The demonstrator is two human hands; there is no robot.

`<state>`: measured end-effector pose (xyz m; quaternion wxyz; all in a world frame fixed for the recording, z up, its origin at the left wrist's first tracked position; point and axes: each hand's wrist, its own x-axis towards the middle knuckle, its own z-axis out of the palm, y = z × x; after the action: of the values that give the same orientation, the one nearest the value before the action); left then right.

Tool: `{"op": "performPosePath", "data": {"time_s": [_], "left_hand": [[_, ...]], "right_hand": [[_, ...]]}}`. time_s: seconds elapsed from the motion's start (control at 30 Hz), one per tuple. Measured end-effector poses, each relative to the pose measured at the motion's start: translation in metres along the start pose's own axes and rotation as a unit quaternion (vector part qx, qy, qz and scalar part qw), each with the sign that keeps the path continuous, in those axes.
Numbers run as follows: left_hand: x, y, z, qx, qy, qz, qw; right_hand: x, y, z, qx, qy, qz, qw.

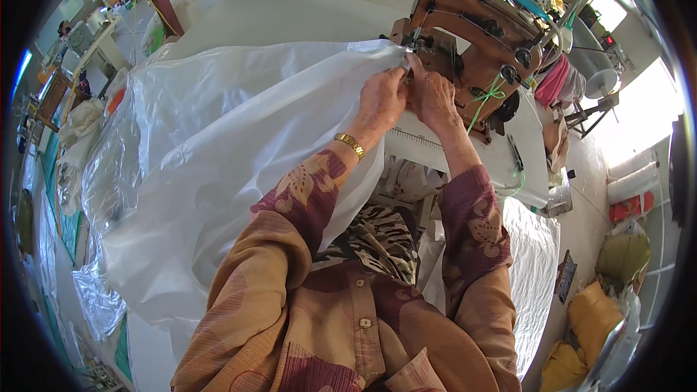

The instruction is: The person sews a large white plastic sheet using a sewing machine. They repeatedly fold the sheet's edge, guide it under the needle, and sew short segments before stopping to refold and reposition the material.

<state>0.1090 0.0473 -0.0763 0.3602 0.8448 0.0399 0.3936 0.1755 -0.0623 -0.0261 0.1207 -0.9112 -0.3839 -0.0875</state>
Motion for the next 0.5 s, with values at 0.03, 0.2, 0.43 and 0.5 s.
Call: {"op": "performPosePath", "data": {"time_s": [0.03, 0.2, 0.43, 0.5], "left_hand": [[0.000, 0.001, -0.002, -0.003, 0.001, -0.001, 1.000], [0.003, 0.006, -0.008, 0.006, -0.012, 0.004, 1.000], [0.005, 0.005, -0.010, 0.019, -0.027, -0.031, 0.999], [0.004, 0.003, -0.007, 0.011, -0.014, -0.027, 0.999]], "right_hand": [[0.001, 0.001, 0.005, -0.007, 0.004, -0.001, 1.000], [0.001, 0.002, 0.012, -0.027, 0.013, -0.010, 1.000], [0.005, 0.006, 0.010, 0.017, 0.001, 0.016, 1.000], [0.006, 0.006, 0.011, -0.001, 0.004, 0.012, 1.000]]}}
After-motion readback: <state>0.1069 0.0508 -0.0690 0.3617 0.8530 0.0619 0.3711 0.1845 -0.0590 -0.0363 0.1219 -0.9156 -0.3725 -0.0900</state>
